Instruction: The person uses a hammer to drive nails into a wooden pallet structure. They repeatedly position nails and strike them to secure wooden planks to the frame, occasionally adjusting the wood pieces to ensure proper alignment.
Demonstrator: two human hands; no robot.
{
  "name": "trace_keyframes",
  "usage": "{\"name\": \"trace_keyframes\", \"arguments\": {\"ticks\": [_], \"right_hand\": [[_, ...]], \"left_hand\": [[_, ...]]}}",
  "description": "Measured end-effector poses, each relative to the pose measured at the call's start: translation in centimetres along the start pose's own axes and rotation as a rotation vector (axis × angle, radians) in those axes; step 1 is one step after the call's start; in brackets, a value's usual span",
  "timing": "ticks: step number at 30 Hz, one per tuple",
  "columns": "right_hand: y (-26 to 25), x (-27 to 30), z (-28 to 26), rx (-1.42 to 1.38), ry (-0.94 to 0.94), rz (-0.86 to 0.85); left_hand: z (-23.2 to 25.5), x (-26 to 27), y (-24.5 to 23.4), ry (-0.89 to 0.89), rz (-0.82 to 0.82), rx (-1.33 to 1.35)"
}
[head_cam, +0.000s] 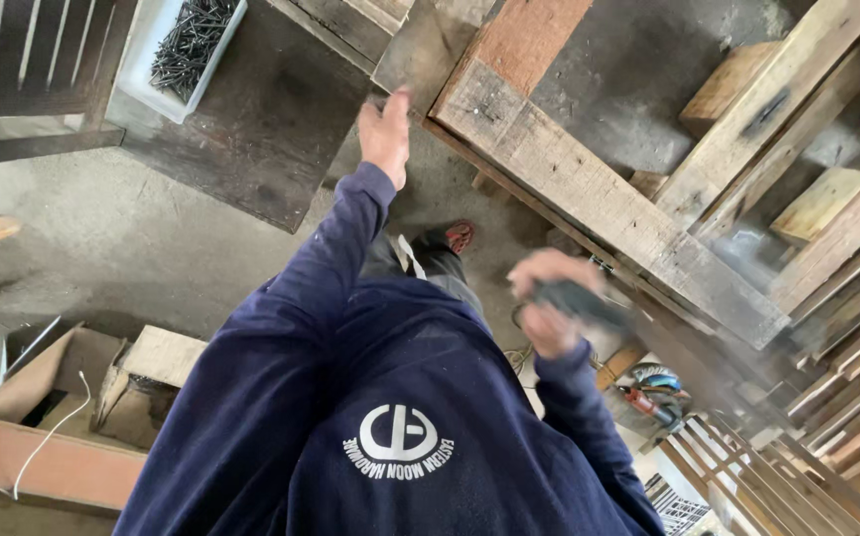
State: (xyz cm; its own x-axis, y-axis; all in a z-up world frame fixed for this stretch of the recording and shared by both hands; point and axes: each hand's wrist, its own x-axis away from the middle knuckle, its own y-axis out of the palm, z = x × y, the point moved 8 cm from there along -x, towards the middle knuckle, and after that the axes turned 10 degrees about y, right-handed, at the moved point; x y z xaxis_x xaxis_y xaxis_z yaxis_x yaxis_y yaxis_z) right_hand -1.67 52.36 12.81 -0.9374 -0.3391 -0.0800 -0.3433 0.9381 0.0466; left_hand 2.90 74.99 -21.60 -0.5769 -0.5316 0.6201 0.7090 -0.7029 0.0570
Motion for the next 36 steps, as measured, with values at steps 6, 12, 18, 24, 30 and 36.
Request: {"name": "trace_keyframes", "arguments": {"ticks": [6,12,18,24,30,36], "right_hand": [[-2.3,3.1,7.3,0.140,0.863,0.145],[-1.9,-1.5,-6.8,-0.166,-0.224,-0.070],[-1.4,3.6,9.3,0.227,0.956,0.201],[-2.9,-2.8,-9.7,0.027,-0.171,-0.051],[-0.3,-1.2,0.3,0.108,0.177,0.094],[-3.3,1.0,1.3,0.027,0.580,0.227]], "left_hand": [[3.4,2.7,2.0,-0.141,-0.417,0.540],[8.9,7.0,2.4,-0.093,-0.513,0.522],[8.0,5.7,-0.4,0.066,-0.395,0.211],[11.8,6.0,0.3,0.114,-0.491,0.329],[14.1,5.9,0.3,0.215,-0.476,0.314],[17.1,6.8,-0.1,0.348,-0.466,0.372]]}}
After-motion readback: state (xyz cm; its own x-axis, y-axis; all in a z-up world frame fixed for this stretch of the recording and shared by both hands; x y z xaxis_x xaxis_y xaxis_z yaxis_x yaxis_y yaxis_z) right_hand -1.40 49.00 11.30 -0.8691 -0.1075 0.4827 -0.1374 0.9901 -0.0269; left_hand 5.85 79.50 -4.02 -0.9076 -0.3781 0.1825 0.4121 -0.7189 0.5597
